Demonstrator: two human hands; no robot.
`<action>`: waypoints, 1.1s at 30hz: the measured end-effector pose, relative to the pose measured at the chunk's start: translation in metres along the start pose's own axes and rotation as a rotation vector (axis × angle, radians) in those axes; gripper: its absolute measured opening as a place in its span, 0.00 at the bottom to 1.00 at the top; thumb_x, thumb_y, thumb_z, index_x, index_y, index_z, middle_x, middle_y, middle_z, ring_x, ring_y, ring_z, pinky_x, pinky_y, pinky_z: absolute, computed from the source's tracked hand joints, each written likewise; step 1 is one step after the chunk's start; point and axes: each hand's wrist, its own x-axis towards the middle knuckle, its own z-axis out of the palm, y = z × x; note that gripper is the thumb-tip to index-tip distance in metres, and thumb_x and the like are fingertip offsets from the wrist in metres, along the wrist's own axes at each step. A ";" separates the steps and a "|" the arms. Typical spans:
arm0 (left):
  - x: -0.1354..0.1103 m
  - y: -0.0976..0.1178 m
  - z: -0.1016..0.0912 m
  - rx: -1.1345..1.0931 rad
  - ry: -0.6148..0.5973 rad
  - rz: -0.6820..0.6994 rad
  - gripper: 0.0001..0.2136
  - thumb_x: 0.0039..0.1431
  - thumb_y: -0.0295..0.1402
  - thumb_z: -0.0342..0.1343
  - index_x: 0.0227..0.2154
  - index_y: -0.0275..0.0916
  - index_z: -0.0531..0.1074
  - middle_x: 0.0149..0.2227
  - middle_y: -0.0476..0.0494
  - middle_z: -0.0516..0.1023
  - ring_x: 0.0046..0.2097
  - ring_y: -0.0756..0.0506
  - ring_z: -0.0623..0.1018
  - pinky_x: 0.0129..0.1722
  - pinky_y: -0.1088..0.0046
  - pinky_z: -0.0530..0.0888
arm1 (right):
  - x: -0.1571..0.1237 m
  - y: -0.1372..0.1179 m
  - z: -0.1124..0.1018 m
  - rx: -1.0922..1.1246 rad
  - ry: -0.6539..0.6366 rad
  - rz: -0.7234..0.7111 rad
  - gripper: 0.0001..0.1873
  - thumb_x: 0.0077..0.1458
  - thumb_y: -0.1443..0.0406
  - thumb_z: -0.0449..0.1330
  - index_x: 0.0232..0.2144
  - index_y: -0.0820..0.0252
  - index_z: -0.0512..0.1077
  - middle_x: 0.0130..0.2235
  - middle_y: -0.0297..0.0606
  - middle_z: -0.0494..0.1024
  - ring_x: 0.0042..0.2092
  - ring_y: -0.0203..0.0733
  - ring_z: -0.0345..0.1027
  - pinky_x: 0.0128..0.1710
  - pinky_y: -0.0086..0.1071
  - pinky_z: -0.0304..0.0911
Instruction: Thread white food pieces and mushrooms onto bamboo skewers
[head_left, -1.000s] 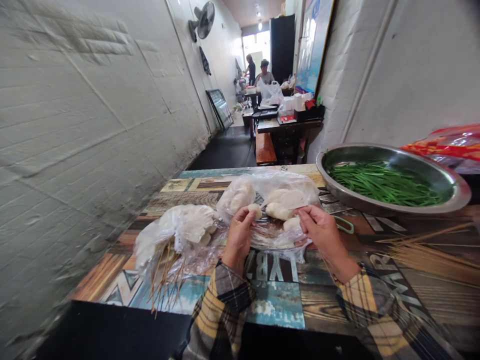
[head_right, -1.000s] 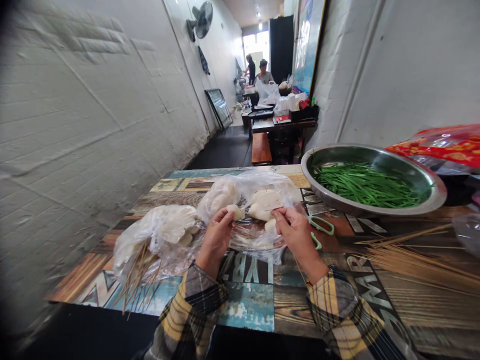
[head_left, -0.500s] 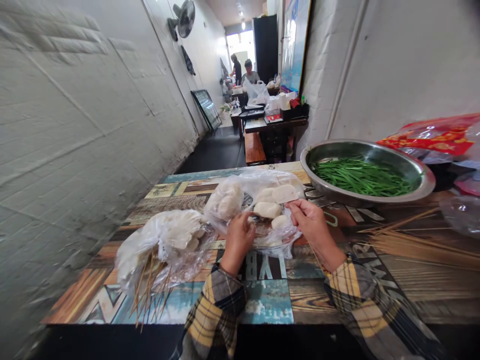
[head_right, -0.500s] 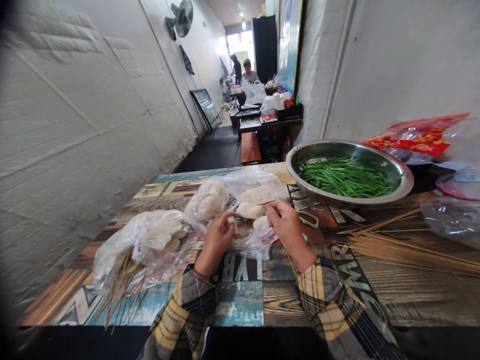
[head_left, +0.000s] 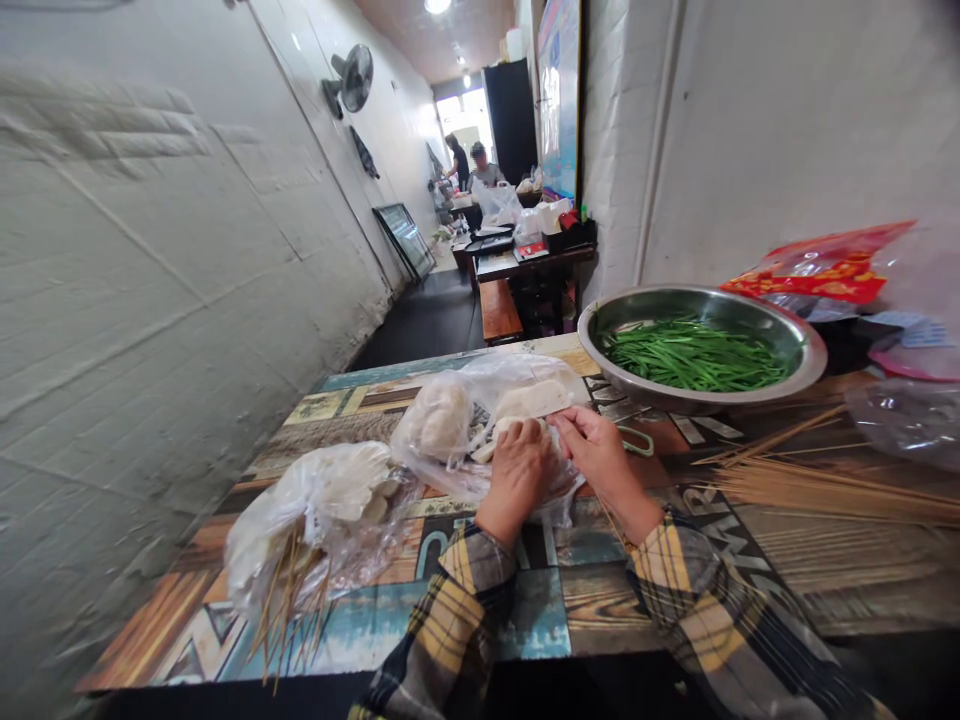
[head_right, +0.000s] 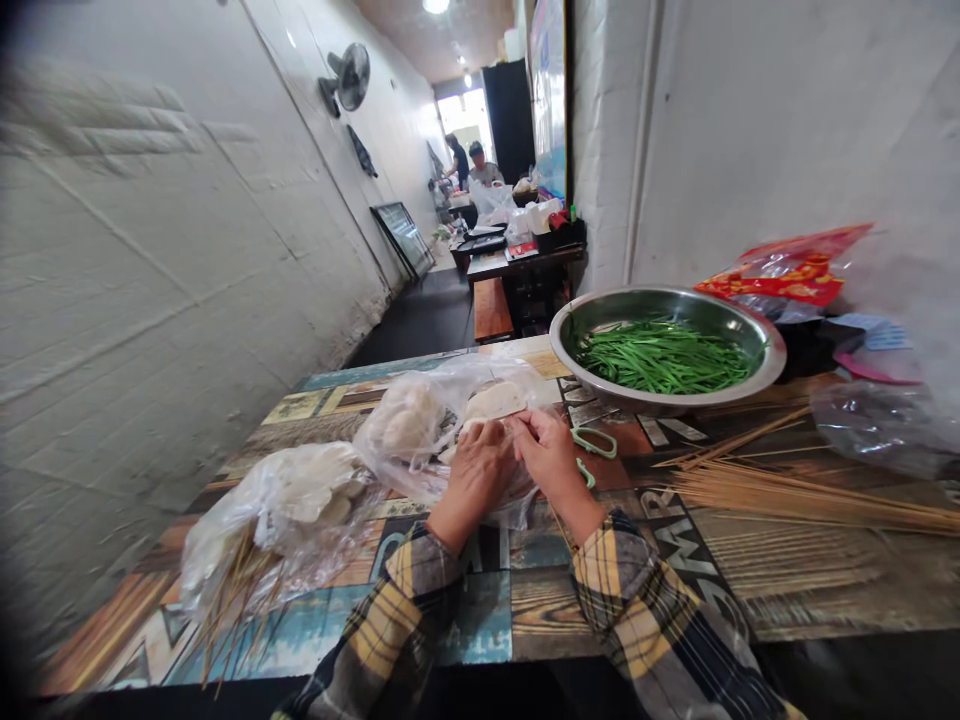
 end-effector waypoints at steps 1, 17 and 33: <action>0.000 0.001 0.002 -0.022 0.003 0.006 0.07 0.61 0.32 0.52 0.40 0.40 0.73 0.42 0.38 0.71 0.44 0.39 0.67 0.42 0.61 0.65 | 0.000 0.000 0.000 0.000 -0.003 -0.002 0.18 0.57 0.52 0.56 0.27 0.60 0.73 0.17 0.27 0.64 0.19 0.31 0.53 0.19 0.26 0.50; -0.034 -0.059 -0.014 -1.651 0.343 -0.652 0.23 0.46 0.40 0.66 0.46 0.41 0.69 0.38 0.49 0.75 0.34 0.51 0.75 0.31 0.75 0.72 | -0.015 -0.016 0.009 0.149 -0.130 0.122 0.17 0.56 0.52 0.58 0.31 0.60 0.73 0.16 0.26 0.63 0.18 0.32 0.53 0.17 0.26 0.49; -0.039 -0.065 -0.016 -1.895 0.369 -0.652 0.22 0.42 0.31 0.69 0.43 0.36 0.72 0.39 0.44 0.79 0.39 0.49 0.77 0.39 0.76 0.71 | -0.024 -0.001 0.019 0.026 -0.331 0.198 0.18 0.57 0.50 0.58 0.30 0.60 0.71 0.16 0.26 0.64 0.18 0.30 0.53 0.17 0.25 0.48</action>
